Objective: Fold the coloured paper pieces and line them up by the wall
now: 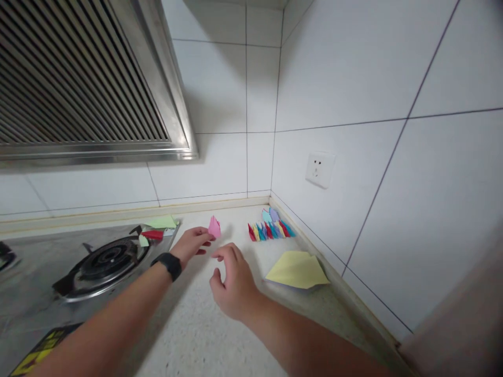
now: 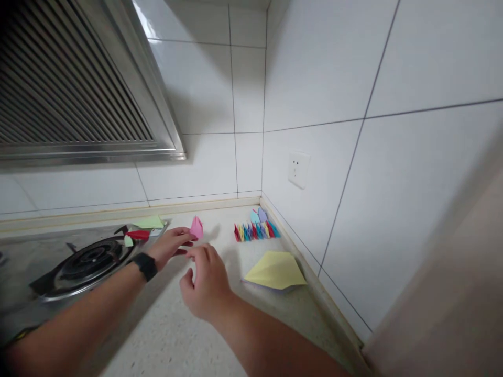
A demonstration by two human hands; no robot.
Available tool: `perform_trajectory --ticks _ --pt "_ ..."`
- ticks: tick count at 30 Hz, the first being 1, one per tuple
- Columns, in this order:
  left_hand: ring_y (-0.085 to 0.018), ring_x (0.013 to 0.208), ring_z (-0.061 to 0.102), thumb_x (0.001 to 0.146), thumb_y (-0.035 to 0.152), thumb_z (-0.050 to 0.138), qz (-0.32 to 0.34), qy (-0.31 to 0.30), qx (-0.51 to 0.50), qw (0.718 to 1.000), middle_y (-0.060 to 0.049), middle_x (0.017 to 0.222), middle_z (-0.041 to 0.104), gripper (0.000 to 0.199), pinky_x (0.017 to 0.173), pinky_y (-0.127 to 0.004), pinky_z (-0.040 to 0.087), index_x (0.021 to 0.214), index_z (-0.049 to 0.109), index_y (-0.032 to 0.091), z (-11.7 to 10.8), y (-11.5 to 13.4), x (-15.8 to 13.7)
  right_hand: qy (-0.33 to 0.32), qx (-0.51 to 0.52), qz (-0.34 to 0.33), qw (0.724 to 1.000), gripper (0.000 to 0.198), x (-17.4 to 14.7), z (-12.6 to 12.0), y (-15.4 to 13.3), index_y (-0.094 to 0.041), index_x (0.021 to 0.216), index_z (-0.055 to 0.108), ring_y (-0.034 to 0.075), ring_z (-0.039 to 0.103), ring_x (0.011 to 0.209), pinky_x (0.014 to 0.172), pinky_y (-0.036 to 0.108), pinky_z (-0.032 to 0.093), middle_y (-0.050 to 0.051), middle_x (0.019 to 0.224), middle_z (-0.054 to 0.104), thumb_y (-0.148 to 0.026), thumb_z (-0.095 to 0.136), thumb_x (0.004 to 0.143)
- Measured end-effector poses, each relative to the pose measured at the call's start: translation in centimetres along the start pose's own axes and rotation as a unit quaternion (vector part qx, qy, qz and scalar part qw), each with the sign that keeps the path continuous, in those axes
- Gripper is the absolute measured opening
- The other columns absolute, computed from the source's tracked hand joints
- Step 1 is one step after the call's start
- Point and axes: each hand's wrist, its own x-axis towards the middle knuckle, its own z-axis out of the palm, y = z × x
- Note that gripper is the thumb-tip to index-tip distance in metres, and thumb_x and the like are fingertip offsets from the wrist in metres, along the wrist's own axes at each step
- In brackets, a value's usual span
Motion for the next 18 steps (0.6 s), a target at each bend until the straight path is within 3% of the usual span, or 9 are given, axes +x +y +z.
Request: perform_trajectory --ticks 4,10,15,18 --pt "-0.019 0.085 0.067 0.07 0.045 0.068 0.019 -0.045 0.026 0.998 -0.012 0.106 0.07 0.037 0.066 -0.028 0.051 0.092 0.057 0.017 1.9 0.9 5.7 0.075 0.02 0.046 0.996 0.038 0.3 -0.5 1.0 -0.02 0.102 0.046 0.021 0.051 0.095 0.081 0.036 0.044 0.006 0.099 0.052 -0.003 0.047 0.068" --pt "-0.018 0.073 0.067 0.07 0.036 0.067 0.046 -0.037 0.101 0.993 -0.016 0.102 0.071 0.036 0.056 -0.025 0.047 0.096 0.053 0.015 6.9 1.2 14.4 0.117 0.039 0.075 0.99 0.04 0.1 -0.4 1.5 -0.02 0.104 0.045 0.02 0.052 0.09 0.077 0.035 0.044 0.005 0.097 0.052 -0.003 0.047 0.068" --pt "-0.014 0.054 0.061 0.068 0.032 0.067 0.08 -0.063 0.174 0.979 -0.009 0.085 0.073 0.036 0.05 -0.023 0.041 0.097 0.057 0.015 10.1 0.5 17.7 0.134 0.026 0.19 0.972 0.032 0.5 0.1 2.1 -0.022 0.089 0.049 0.019 0.053 0.08 0.071 0.033 0.043 0.002 0.087 0.056 -0.001 0.048 0.065" --pt "-0.015 0.054 0.06 0.068 0.038 0.067 0.1 -0.072 0.221 0.968 -0.006 0.075 0.072 0.031 0.052 -0.025 0.04 0.09 0.063 0.017 10.8 -0.1 18.4 0.125 0.029 0.205 0.97 0.033 0.6 0.2 2.4 -0.023 0.088 0.05 0.019 0.053 0.079 0.069 0.033 0.042 0.002 0.087 0.057 0.0 0.05 0.064"
